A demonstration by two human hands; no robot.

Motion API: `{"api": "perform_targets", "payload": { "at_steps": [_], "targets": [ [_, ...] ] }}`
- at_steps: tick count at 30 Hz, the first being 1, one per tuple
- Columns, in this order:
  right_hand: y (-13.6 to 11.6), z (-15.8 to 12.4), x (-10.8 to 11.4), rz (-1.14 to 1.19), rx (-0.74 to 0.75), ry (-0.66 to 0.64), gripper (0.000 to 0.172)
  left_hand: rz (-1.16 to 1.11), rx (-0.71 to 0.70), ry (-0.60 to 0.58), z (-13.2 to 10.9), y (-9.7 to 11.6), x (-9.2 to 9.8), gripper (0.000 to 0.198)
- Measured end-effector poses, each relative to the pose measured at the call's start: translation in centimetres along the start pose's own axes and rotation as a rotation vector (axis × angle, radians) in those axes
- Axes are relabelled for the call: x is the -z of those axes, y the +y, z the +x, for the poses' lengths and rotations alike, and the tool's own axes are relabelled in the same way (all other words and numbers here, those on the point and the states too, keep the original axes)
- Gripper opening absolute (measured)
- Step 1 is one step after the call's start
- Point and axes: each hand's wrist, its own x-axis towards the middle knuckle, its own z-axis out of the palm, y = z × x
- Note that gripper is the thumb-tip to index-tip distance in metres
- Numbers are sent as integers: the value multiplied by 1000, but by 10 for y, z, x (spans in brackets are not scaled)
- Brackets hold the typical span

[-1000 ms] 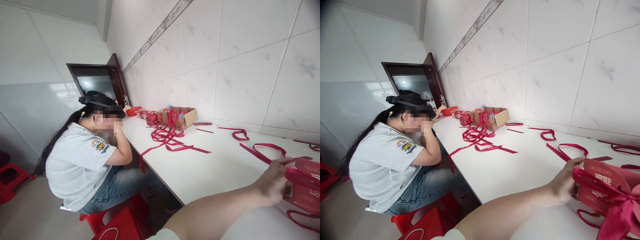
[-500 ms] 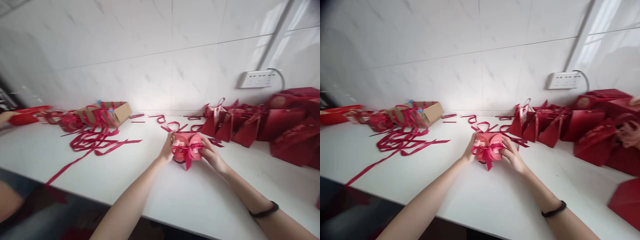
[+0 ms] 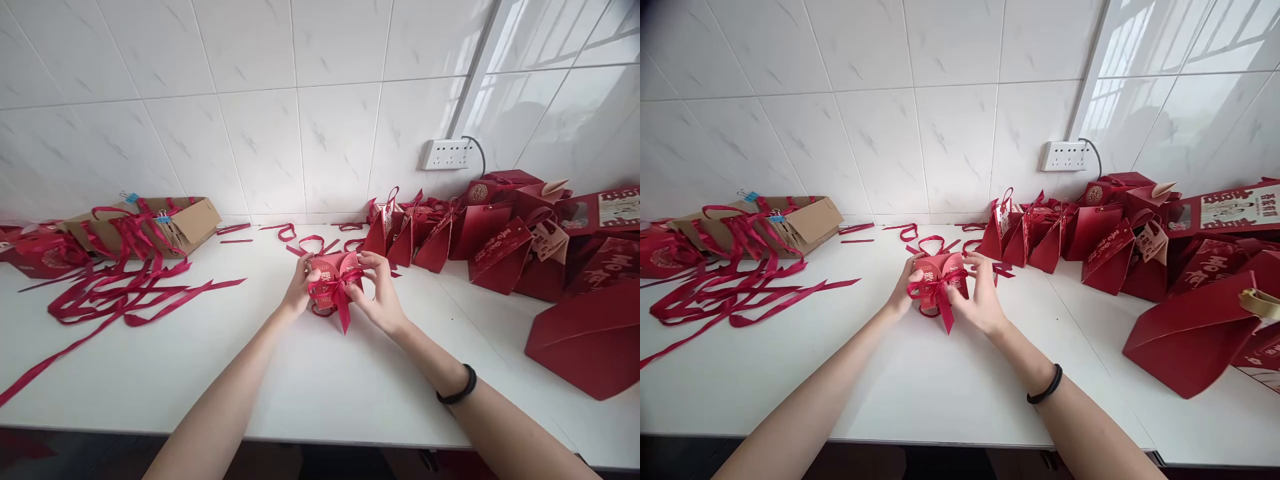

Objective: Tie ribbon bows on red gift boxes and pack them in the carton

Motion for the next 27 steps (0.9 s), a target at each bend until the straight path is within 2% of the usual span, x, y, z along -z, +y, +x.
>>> {"api": "perform_targets", "payload": {
  "at_steps": [2, 4, 9, 11, 16, 19, 22, 27],
  "targets": [
    [-6, -2, -2, -159, 252, 3, 41, 2, -18, -4, 0, -1, 0, 57],
    [-11, -4, -4, -255, 407, -47, 37, 7, -31, -4, 1, -2, -1, 57],
    [-11, -5, -5, -286, 408, -53, 9, 13, -26, -9, 1, -2, 0, 59],
    [-10, -5, -5, -265, 423, -28, 7, -11, -30, 8, 2, -3, 0, 56],
    [-15, -5, -2, -281, 498, -16, 9, -249, -25, 60, 7, -4, 5, 45],
    [-14, -5, -1, -278, 450, -25, 10, -309, -60, 152, 9, -2, 12, 50],
    [-7, -6, -2, -322, 300, -61, 11, -409, -106, 269, 12, 1, 21, 58],
    [8, -9, -5, -425, -18, -299, 19, -612, -96, 374, 14, 4, 38, 57]
  ]
}}
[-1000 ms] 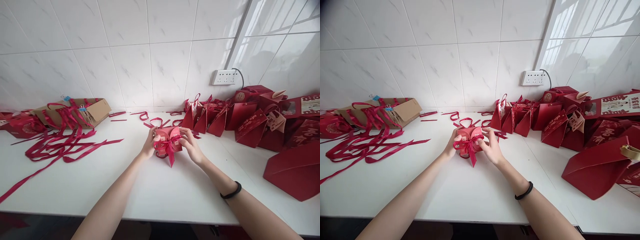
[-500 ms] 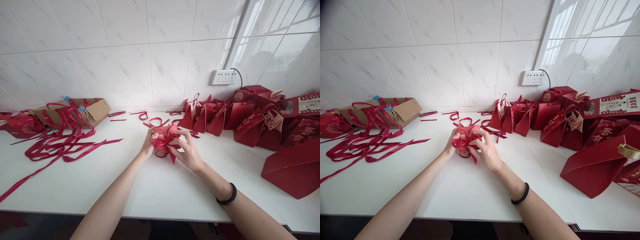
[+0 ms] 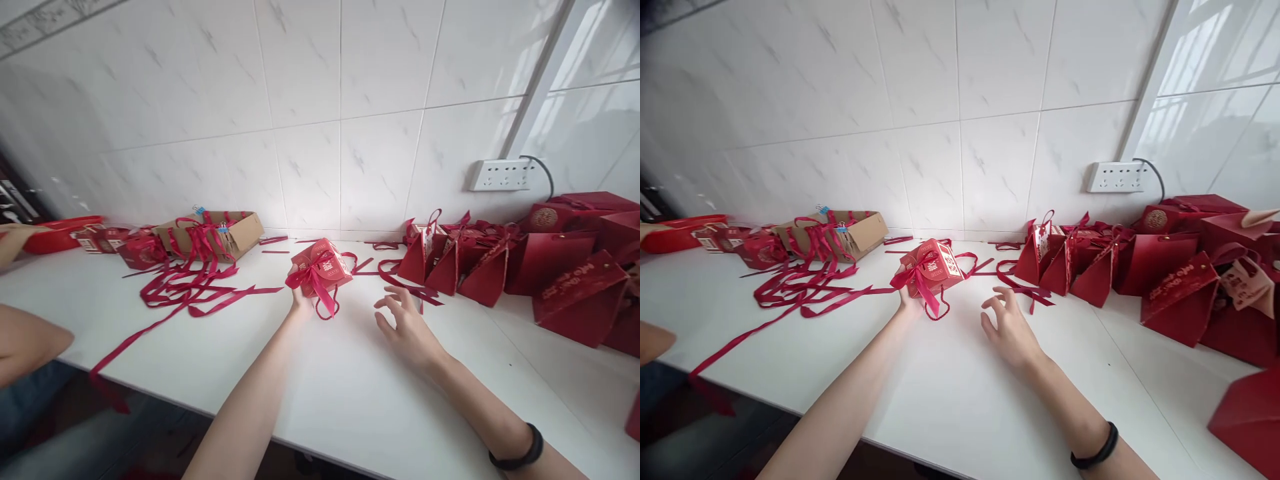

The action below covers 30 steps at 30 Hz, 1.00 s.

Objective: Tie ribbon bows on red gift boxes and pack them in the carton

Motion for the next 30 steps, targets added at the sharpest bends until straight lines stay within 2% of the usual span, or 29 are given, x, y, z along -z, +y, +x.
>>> {"api": "perform_targets", "payload": {
  "at_steps": [2, 4, 7, 10, 17, 24, 30],
  "targets": [
    [3, -2, -3, -30, -87, -119, 20, -42, 12, 53, 1, 3, 3, 56],
    [6, -4, -6, -64, -129, -208, 22, -30, -45, 80, 1, 5, 4, 55],
    [6, -4, -7, -134, -128, -292, 22, -3, -160, 90, 3, 8, 4, 51],
    [4, -4, -6, -190, -114, -342, 24, -7, -218, 126, 5, 10, 5, 45],
    [2, -3, -4, -211, -114, -364, 25, 1, -255, 112, 11, 10, 9, 38],
    [4, -4, -6, -203, -103, -357, 23, 94, -231, 3, 10, 3, 7, 50],
    [-1, -3, -3, -215, -105, -371, 23, 168, -206, -94, 1, 2, -1, 51]
  ]
}}
